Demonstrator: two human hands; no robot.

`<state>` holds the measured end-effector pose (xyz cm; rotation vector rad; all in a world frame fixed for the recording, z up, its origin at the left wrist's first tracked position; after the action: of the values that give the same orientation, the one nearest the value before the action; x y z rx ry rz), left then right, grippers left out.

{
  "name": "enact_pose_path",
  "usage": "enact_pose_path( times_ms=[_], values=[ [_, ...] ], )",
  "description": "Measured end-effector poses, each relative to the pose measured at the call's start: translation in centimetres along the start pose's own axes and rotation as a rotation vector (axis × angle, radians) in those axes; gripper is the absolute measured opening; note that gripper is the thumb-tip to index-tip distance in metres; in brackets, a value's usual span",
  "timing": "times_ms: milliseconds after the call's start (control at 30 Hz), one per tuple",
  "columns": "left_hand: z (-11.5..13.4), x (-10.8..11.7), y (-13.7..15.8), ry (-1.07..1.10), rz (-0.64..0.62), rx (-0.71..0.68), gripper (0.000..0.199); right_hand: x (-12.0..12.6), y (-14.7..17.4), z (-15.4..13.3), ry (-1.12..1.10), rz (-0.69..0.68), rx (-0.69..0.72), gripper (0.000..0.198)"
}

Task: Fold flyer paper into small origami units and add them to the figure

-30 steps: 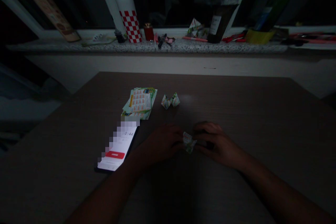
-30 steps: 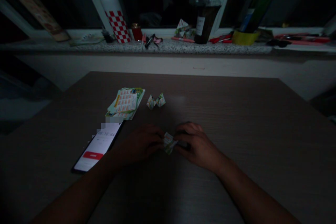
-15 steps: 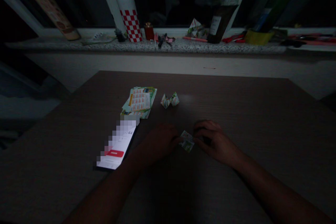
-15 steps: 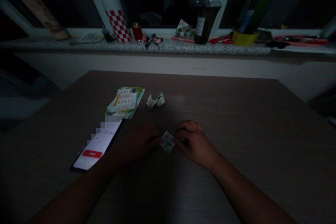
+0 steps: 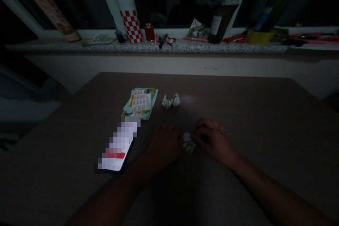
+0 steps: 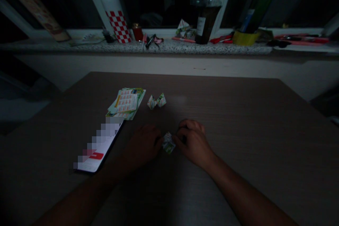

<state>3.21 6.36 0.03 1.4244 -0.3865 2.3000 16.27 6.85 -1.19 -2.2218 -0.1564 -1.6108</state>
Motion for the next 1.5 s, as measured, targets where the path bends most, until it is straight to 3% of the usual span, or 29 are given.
enact_pose_path(
  times_ms=[500, 833, 900, 1033, 1167, 1500],
  values=[
    [0.1, -0.2, -0.1, -0.066, 0.001, 0.06, 0.025, 0.0, 0.0, 0.2, 0.003, 0.012, -0.055, 0.017],
    [0.3, -0.6, -0.1, -0.129, 0.007, 0.019, 0.027, -0.1, -0.1, 0.2, 0.029, -0.009, -0.06, 0.017],
    [0.4, -0.7, 0.0, -0.125, 0.008, 0.006, 0.027, -0.1, -0.2, 0.1, 0.034, -0.005, -0.039, 0.009],
    [0.5, -0.6, 0.0, -0.116, 0.004, 0.006, 0.027, -0.1, -0.2, -0.9, 0.035, -0.017, 0.08, 0.03],
    [0.6, -0.5, 0.0, -0.123, 0.006, 0.009, 0.028, -0.4, -0.2, -1.7, 0.03, -0.038, 0.147, 0.029],
    [1.7, -0.6, -0.1, -0.078, -0.001, -0.092, 0.023, 0.1, -0.6, -0.5, -0.311, -0.02, 0.051, 0.006]
  ],
)
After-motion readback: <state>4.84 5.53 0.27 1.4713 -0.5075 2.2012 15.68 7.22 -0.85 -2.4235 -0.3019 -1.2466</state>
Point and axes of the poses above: each hand's wrist, its own y-axis away from the middle knuckle, its own x-axis out of the back of the hand, z = x × y, the point moved 8 cm from there along -y, towards the middle knuckle, and after that the axes turned 15 degrees about y, right-handed, at the moved point
